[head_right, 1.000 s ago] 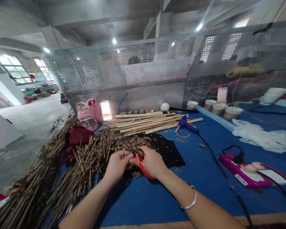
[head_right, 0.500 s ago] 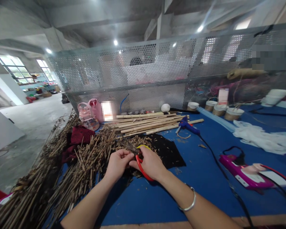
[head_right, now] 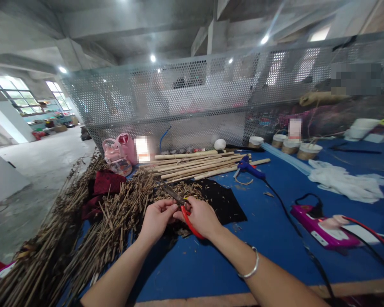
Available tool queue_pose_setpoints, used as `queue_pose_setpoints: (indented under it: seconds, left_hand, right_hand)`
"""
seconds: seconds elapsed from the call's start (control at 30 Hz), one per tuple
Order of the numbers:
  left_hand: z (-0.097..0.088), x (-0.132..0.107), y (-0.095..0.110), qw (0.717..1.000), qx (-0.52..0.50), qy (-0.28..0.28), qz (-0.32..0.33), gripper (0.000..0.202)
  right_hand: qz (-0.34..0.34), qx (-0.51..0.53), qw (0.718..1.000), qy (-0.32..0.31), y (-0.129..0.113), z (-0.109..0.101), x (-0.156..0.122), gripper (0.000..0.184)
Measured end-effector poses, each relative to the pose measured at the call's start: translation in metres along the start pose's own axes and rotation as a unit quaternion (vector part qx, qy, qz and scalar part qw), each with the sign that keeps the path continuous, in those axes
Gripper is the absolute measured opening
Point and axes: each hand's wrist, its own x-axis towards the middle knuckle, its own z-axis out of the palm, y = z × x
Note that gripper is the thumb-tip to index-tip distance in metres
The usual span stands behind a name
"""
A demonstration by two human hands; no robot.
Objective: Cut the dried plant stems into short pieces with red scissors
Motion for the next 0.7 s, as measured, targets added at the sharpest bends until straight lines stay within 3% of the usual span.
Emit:
queue_pose_setpoints:
  seconds: [0.33,0.7]
  left_hand:
    - [-0.0045,0.0027,-0.0025,0.999,0.001,0.033,0.029,0.022]
    - [-0.0005,-0.0032,0.0000,0.999,0.035,0.015,0.026,0.029]
  right_hand:
    - [-0.034,-0.009,0.999,0.009,-0.0044,-0.0024,-0.0049,0.041]
    - [-0.013,0.019,1.000,0.001,-0.0018,0.0007,-0.0057,0.030]
